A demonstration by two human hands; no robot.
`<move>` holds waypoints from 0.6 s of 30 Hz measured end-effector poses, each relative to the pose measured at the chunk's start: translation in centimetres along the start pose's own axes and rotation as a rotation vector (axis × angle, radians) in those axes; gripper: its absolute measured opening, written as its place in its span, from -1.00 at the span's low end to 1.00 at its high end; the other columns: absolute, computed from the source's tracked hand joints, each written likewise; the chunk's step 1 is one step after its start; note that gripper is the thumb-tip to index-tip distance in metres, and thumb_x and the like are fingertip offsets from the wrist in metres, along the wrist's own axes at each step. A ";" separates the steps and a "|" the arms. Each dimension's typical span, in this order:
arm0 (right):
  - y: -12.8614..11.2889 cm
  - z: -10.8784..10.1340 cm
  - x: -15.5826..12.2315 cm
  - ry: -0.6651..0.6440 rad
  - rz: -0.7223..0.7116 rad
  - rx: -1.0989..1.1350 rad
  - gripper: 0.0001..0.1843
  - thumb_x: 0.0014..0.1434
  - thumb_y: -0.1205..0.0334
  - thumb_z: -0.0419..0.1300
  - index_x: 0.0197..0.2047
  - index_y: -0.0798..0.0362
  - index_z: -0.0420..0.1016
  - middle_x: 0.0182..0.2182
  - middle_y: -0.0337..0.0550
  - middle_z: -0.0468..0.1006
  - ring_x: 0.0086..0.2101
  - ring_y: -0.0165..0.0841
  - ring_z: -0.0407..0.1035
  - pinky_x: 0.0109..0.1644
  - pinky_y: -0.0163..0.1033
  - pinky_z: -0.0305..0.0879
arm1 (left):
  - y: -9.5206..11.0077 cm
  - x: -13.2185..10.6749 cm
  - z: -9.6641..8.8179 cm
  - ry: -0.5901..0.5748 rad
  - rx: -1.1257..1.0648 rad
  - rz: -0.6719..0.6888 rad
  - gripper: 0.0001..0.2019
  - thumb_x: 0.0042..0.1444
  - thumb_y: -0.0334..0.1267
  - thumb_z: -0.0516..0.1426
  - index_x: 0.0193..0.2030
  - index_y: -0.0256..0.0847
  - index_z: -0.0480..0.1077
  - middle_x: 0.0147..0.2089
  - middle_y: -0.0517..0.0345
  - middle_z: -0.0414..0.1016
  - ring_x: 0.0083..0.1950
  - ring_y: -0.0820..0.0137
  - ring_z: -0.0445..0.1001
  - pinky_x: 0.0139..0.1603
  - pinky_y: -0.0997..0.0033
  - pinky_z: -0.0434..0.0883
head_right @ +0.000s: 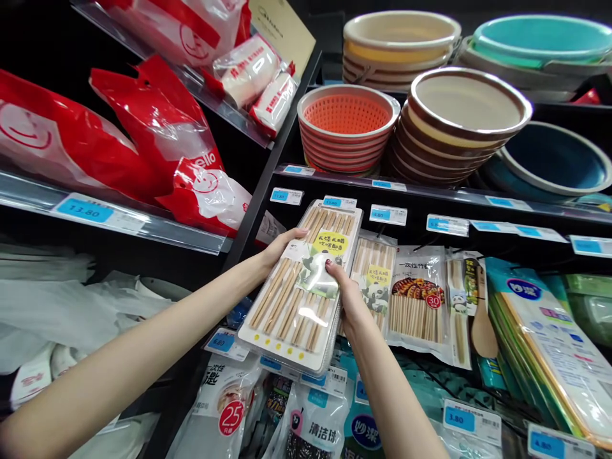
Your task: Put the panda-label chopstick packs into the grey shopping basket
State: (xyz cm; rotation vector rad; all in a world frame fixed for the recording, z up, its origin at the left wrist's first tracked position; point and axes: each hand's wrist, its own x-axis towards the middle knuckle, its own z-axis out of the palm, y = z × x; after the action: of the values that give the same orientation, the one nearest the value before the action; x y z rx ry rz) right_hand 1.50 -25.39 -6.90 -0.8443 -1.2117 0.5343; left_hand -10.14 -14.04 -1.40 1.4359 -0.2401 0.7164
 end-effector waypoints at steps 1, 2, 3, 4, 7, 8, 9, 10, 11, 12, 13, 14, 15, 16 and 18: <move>-0.5 0.3 -0.4 0.001 0.014 0.042 -0.52 0.07 0.03 0.21 0.00 0.14 0.43 -0.26 -0.03 0.62 -0.26 -0.18 0.53 -0.14 -0.11 0.48 | 0.2 -0.3 0.4 -0.008 -0.007 0.004 -0.55 0.23 -0.14 -0.11 -0.01 -0.48 0.40 -0.27 -0.18 0.56 -0.29 0.16 0.55 -0.17 0.28 0.48; -0.9 0.6 -0.8 0.003 0.028 0.079 -0.52 0.07 0.05 0.21 0.01 0.14 0.43 -0.27 -0.04 0.62 -0.27 -0.18 0.53 -0.15 -0.10 0.48 | 0.3 -0.5 0.7 -0.017 -0.013 0.007 -0.54 0.23 -0.14 -0.12 -0.01 -0.48 0.40 -0.27 -0.17 0.56 -0.29 0.16 0.55 -0.17 0.28 0.48; -1.2 0.8 -1.1 0.009 0.032 0.094 -0.52 0.07 0.07 0.21 0.01 0.15 0.42 -0.27 -0.04 0.62 -0.27 -0.18 0.53 -0.15 -0.10 0.48 | 0.5 -0.7 0.9 -0.025 -0.018 0.010 -0.53 0.23 -0.13 -0.13 -0.01 -0.49 0.40 -0.27 -0.18 0.56 -0.29 0.16 0.55 -0.18 0.29 0.48; -1.4 0.9 -1.3 0.019 0.033 0.100 -0.52 0.06 0.08 0.22 0.01 0.15 0.42 -0.27 -0.04 0.62 -0.27 -0.18 0.53 -0.15 -0.11 0.48 | 0.6 -0.8 1.1 -0.030 -0.022 0.015 -0.53 0.23 -0.14 -0.13 -0.01 -0.49 0.40 -0.28 -0.18 0.56 -0.30 0.16 0.55 -0.19 0.29 0.48; -1.4 1.2 -1.8 0.036 0.020 0.094 -0.49 0.03 0.06 0.25 0.01 0.15 0.42 -0.25 -0.04 0.62 -0.24 -0.18 0.52 -0.15 -0.13 0.48 | 0.8 -1.2 1.3 -0.027 -0.029 0.023 -0.53 0.24 -0.15 -0.14 -0.01 -0.52 0.40 -0.31 -0.17 0.56 -0.33 0.18 0.54 -0.22 0.31 0.48; -1.3 1.3 -1.8 0.039 0.012 0.085 -0.48 0.02 0.05 0.26 0.01 0.16 0.42 -0.23 -0.03 0.62 -0.22 -0.18 0.52 -0.14 -0.14 0.47 | 0.8 -1.3 1.3 -0.023 -0.031 0.024 -0.52 0.25 -0.16 -0.15 -0.01 -0.53 0.40 -0.33 -0.17 0.55 -0.34 0.19 0.54 -0.22 0.32 0.48; -1.2 1.3 -1.9 0.048 0.005 0.073 -0.46 0.02 0.03 0.26 0.01 0.17 0.42 -0.21 -0.02 0.61 -0.21 -0.18 0.52 -0.13 -0.15 0.47 | 0.8 -1.3 1.3 -0.021 -0.033 0.024 -0.51 0.25 -0.16 -0.16 -0.01 -0.55 0.39 -0.34 -0.18 0.55 -0.36 0.20 0.54 -0.23 0.33 0.48; -1.1 1.3 -1.9 0.057 -0.002 0.057 -0.45 0.03 0.02 0.26 0.02 0.18 0.41 -0.19 0.00 0.61 -0.19 -0.17 0.51 -0.13 -0.15 0.47 | 0.8 -1.4 1.3 -0.020 -0.037 0.024 -0.50 0.26 -0.15 -0.17 -0.01 -0.55 0.39 -0.34 -0.18 0.55 -0.37 0.21 0.53 -0.23 0.33 0.48; -1.1 1.3 -1.8 0.069 -0.006 0.036 -0.43 0.03 0.01 0.25 0.03 0.19 0.40 -0.16 0.02 0.60 -0.17 -0.17 0.51 -0.12 -0.15 0.46 | 0.9 -1.4 1.3 -0.020 -0.042 0.023 -0.50 0.26 -0.15 -0.18 -0.01 -0.55 0.39 -0.34 -0.17 0.55 -0.38 0.21 0.53 -0.22 0.33 0.48; -1.1 1.3 -1.8 0.083 -0.011 0.009 -0.41 0.03 0.00 0.25 0.05 0.20 0.38 -0.13 0.04 0.58 -0.16 -0.16 0.50 -0.12 -0.14 0.46 | 0.8 -1.5 1.4 -0.021 -0.050 0.023 -0.49 0.26 -0.15 -0.18 0.00 -0.54 0.39 -0.33 -0.17 0.55 -0.38 0.22 0.53 -0.21 0.33 0.48; -1.1 1.2 -1.8 0.096 -0.022 -0.027 -0.39 0.03 -0.01 0.23 0.07 0.21 0.36 -0.11 0.05 0.58 -0.14 -0.15 0.50 -0.12 -0.13 0.46 | 0.8 -1.5 1.5 -0.024 -0.057 0.021 -0.49 0.26 -0.15 -0.19 0.00 -0.54 0.39 -0.32 -0.17 0.55 -0.38 0.21 0.53 -0.21 0.32 0.48; -1.0 1.1 -1.7 0.104 -0.037 -0.074 -0.37 0.05 -0.04 0.21 0.09 0.21 0.35 -0.10 0.05 0.57 -0.12 -0.14 0.49 -0.12 -0.11 0.46 | 0.7 -1.5 1.5 -0.026 -0.065 0.022 -0.49 0.26 -0.14 -0.19 0.00 -0.53 0.39 -0.32 -0.16 0.55 -0.38 0.21 0.53 -0.20 0.32 0.48; -0.9 1.0 -1.7 0.106 -0.056 -0.133 -0.35 0.06 -0.07 0.19 0.11 0.19 0.34 -0.10 0.04 0.57 -0.11 -0.13 0.49 -0.11 -0.09 0.46 | 0.6 -1.5 1.5 -0.028 -0.072 0.023 -0.49 0.26 -0.14 -0.19 0.00 -0.52 0.39 -0.31 -0.16 0.55 -0.38 0.21 0.53 -0.19 0.31 0.48; -0.7 0.8 -1.6 0.101 -0.080 -0.198 -0.34 0.07 -0.10 0.15 0.12 0.17 0.34 -0.10 0.03 0.57 -0.10 -0.12 0.48 -0.11 -0.08 0.45 | 0.5 -1.5 1.4 -0.031 -0.077 0.027 -0.50 0.26 -0.14 -0.18 -0.01 -0.52 0.40 -0.32 -0.16 0.55 -0.37 0.20 0.53 -0.19 0.30 0.48; -0.3 0.7 -1.4 0.095 -0.136 -0.319 -0.31 0.08 -0.18 0.09 0.13 0.13 0.35 -0.11 0.02 0.58 -0.08 -0.09 0.47 -0.09 -0.06 0.44 | 0.3 -1.5 1.0 -0.027 -0.089 0.036 -0.51 0.25 -0.14 -0.16 -0.02 -0.50 0.40 -0.32 -0.16 0.55 -0.36 0.19 0.54 -0.18 0.29 0.48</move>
State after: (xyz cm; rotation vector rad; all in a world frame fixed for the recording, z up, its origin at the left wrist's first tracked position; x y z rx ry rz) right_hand 0.42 -26.48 -7.43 -1.0351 -1.2746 0.1891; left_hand -11.19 -15.49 -1.89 1.3603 -0.3158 0.7075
